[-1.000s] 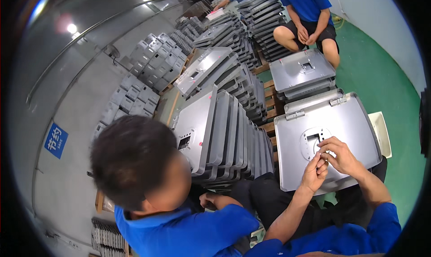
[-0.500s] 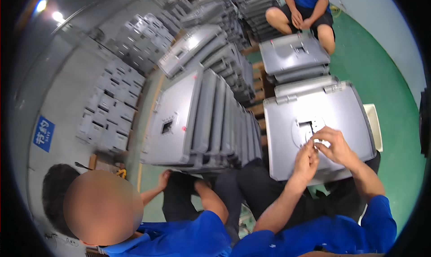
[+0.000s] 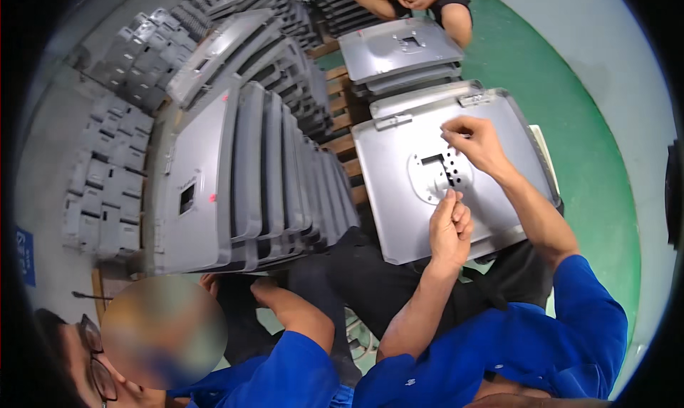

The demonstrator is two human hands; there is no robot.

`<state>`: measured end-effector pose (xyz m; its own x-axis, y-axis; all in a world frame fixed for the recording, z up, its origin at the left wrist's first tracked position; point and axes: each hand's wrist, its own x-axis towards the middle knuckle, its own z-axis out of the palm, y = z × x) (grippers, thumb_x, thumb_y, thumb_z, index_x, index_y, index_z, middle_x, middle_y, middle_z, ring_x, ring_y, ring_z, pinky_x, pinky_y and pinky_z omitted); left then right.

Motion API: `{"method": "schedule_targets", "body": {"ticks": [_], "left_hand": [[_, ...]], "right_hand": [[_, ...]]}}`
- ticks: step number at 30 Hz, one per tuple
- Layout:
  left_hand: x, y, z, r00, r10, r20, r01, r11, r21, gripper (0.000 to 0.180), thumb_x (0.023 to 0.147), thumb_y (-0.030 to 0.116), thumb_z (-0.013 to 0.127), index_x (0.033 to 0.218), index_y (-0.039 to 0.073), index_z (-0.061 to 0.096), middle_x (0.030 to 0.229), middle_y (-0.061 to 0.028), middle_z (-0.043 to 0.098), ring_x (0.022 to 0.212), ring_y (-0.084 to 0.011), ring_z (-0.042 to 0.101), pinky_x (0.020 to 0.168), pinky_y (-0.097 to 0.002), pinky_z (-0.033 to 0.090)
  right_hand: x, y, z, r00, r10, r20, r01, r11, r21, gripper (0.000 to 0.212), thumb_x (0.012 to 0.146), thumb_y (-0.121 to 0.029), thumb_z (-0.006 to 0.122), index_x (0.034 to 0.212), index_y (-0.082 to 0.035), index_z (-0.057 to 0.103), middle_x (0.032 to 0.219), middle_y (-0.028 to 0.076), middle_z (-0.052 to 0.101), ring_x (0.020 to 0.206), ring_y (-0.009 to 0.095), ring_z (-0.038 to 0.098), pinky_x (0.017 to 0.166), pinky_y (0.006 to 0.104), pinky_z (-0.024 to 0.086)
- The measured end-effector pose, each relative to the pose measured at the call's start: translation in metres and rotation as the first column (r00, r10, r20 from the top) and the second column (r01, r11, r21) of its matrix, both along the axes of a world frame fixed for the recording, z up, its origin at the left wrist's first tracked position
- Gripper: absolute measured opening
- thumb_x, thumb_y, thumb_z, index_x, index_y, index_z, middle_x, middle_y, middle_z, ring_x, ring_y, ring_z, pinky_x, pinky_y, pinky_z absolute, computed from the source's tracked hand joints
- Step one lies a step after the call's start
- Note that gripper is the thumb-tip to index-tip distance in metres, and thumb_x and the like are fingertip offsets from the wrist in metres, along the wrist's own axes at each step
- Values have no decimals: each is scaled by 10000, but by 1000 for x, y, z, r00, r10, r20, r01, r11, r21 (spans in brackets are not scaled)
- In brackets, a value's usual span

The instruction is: Assembling and inspecting metal plate components for industrial or electronic cases.

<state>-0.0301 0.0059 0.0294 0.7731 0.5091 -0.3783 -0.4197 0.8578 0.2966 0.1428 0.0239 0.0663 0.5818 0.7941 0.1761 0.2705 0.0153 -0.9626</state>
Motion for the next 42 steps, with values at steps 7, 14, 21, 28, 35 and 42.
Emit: {"method": "schedule_targets", "body": {"ticks": [7, 14, 21, 28, 35, 42], "left_hand": [[-1, -1, 10, 1000, -19, 24, 18, 999, 40, 251, 1015, 290, 536, 946, 51, 571, 644, 40, 399, 527, -53, 335, 424, -209, 240], [-8, 5, 12, 999, -4, 48, 3, 1000, 29, 251, 1023, 277, 519, 962, 37, 559, 649, 38, 398, 523, -56, 332, 424, -211, 245], [-7, 6, 12, 1000, -12, 27, 11, 999, 31, 259, 1035, 286, 497, 981, 38, 548, 651, 42, 386, 518, -49, 314, 422, -207, 240], [-7, 7, 8, 999, -10, 38, 9, 999, 39, 257, 1040, 278, 485, 981, 35, 546, 659, 44, 388, 518, -48, 313, 421, -206, 239], [-7, 7, 9, 999, -21, 26, 20, 999, 43, 256, 1041, 285, 484, 978, 44, 542, 665, 44, 387, 521, -52, 312, 435, -205, 243], [-8, 7, 6, 999, -20, 40, 18, 998, 53, 261, 1039, 295, 490, 981, 47, 544, 672, 44, 389, 530, -50, 316, 434, -203, 245]], "right_hand": [[10, 75, -60, 973, -30, 228, 42, 998, -46, 229, 841, -171, 690, 992, -3, 724, 774, 120, 705, 676, 163, 639, 669, 307, 518], [9, 127, -67, 871, -3, 491, 36, 998, -57, 206, 826, -128, 651, 981, -21, 734, 874, 179, 716, 786, 344, 685, 756, 401, 541], [24, 146, -61, 655, 206, 727, -42, 971, -237, 184, 791, -131, 637, 921, -46, 735, 983, 155, 692, 997, 355, 610, 913, 439, 471], [29, 149, -68, 690, 228, 687, -39, 959, -279, 185, 787, -128, 637, 903, -20, 732, 951, 178, 686, 975, 369, 615, 921, 442, 466], [29, 151, -74, 661, 210, 720, -17, 964, -266, 175, 786, -145, 664, 882, -20, 738, 950, 159, 688, 968, 351, 617, 936, 430, 461], [30, 155, -75, 652, 233, 722, -39, 961, -275, 169, 780, -134, 673, 878, -13, 740, 931, 168, 690, 986, 345, 610, 960, 425, 447]]}}
